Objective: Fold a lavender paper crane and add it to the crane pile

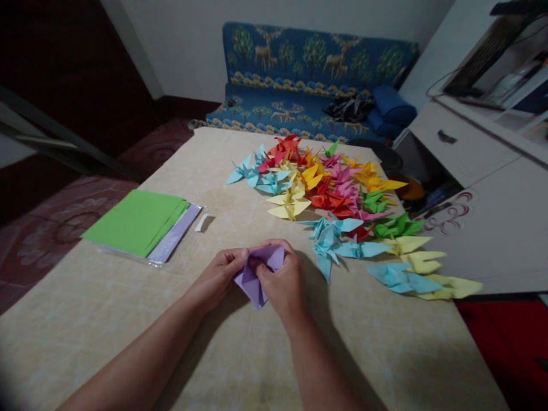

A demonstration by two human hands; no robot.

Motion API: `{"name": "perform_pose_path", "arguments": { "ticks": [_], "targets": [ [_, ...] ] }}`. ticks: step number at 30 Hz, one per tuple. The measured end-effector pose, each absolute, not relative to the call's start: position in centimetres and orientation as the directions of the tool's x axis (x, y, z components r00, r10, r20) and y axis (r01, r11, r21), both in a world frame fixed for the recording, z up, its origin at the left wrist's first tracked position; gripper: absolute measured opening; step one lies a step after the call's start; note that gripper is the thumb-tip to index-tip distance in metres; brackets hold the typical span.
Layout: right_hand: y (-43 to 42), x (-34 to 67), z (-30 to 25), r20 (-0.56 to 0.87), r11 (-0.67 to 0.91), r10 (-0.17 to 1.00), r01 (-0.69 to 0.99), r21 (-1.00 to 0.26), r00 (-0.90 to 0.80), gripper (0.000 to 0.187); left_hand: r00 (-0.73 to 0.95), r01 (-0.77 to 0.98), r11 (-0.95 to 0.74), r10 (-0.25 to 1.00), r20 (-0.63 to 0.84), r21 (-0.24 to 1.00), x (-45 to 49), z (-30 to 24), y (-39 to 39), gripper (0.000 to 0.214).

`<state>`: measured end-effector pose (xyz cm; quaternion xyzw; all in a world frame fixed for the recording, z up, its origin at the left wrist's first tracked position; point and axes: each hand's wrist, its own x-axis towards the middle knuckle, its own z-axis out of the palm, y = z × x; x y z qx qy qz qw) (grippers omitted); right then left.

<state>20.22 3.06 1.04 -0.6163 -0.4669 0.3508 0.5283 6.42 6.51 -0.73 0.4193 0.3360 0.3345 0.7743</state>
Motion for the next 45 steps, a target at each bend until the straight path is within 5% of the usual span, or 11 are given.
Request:
{"name": "perform_pose_path", "arguments": {
  "ticks": [25,37,45],
  "targets": [
    [2.8,20.8,-0.7,0.156,-0.038,0.918,0.472,-0.881,0.364,0.026,0.583,-0.15,0.34,0.789,-0.195,0.928,6.7,0.6,6.0,0.048],
    [2.7,20.6,-0.6,0.13,-0.021,0.934,0.418,-0.908,0.332,0.036,0.545,-0.104,0.266,0.821,-0.169,0.958,6.6,0.4,6.1,0.043],
    [3.1,20.6,0.3,0.092,0.0,0.949,0.291,-0.957,0.302,0.015,0.608,-0.077,0.169,0.789,-0.088,0.983,6.2,0.4,6.3,0.038]
  ]
}}
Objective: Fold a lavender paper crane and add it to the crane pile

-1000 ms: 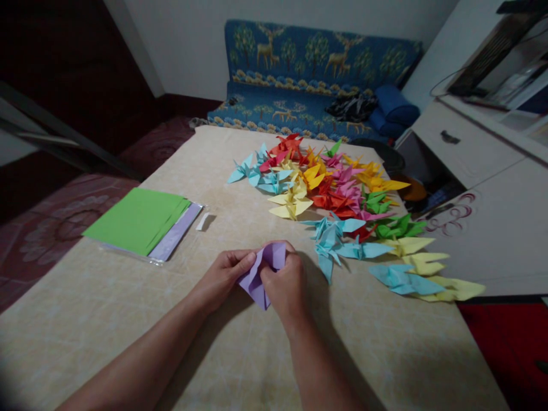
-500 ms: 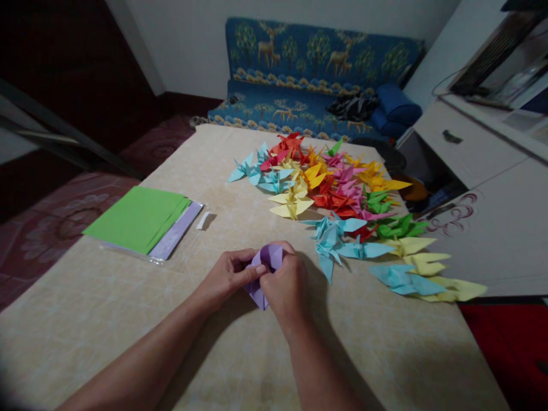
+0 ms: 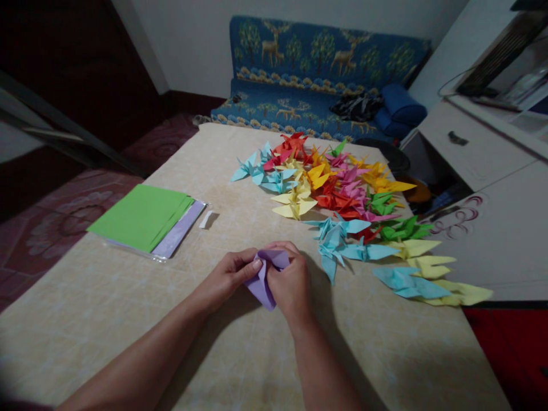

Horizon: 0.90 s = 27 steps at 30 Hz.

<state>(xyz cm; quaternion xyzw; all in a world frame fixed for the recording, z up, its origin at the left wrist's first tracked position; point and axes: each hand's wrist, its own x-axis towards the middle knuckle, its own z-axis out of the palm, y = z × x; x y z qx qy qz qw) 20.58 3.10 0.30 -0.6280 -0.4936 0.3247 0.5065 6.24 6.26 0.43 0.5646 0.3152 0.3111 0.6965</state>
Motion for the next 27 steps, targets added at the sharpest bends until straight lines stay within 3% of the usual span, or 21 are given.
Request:
{"name": "perform_pose_path", "arguments": {
  "ticks": [6,15,27],
  "targets": [
    [3.3,20.7,0.3,0.052,-0.006,0.961,0.209,-0.978,0.27,0.02,0.65,-0.116,0.18,0.758,-0.063,0.977,6.0,0.5,6.3,0.039],
    [3.3,20.6,0.4,0.074,-0.003,0.966,0.296,-0.955,0.247,0.025,0.645,-0.105,0.182,0.761,-0.072,0.978,6.1,0.4,6.2,0.036],
    [2.9,20.5,1.3,-0.031,-0.084,0.98,0.265,-0.961,0.197,0.024,0.621,-0.207,0.408,0.757,-0.203,0.889,6.1,-0.1,6.1,0.027]
  ]
}}
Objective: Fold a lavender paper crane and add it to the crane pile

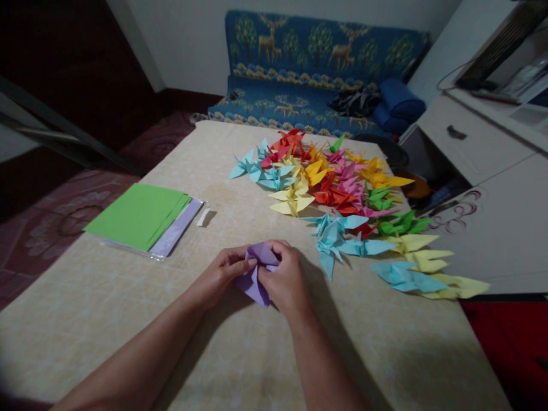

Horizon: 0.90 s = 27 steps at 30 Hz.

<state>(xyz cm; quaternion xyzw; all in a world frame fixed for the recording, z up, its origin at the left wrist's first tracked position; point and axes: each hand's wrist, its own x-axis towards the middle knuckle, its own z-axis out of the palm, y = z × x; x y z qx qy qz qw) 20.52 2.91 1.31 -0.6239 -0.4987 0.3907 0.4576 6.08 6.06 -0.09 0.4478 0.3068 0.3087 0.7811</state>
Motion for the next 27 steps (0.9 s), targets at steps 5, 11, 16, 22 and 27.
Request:
{"name": "perform_pose_path", "arguments": {
  "ticks": [5,11,16,22,27],
  "targets": [
    [3.0,20.6,1.2,-0.042,-0.088,0.979,0.223,-0.971,0.199,0.025,0.619,-0.23,0.434,0.756,-0.213,0.871,6.1,-0.4,6.2,0.032],
    [3.2,20.7,1.0,-0.002,-0.061,0.969,0.232,-0.971,0.246,0.007,0.534,-0.319,0.456,0.811,-0.24,0.831,6.3,-0.4,6.4,0.038],
    [3.2,20.9,1.5,-0.073,-0.154,0.954,0.262,-0.953,0.292,0.008,0.455,-0.306,0.457,0.841,-0.294,0.835,6.4,-0.3,6.5,0.023],
    [3.3,20.9,1.0,-0.042,-0.152,0.926,0.266,-0.952,0.376,0.01,0.466,-0.266,0.482,0.822,-0.327,0.835,6.6,-0.3,6.4,0.026],
    [3.3,20.8,-0.2,0.036,-0.032,0.898,0.145,-0.989,0.439,0.042,0.398,-0.317,0.474,0.853,-0.338,0.821,6.7,-0.3,6.5,0.03]
  ]
}}
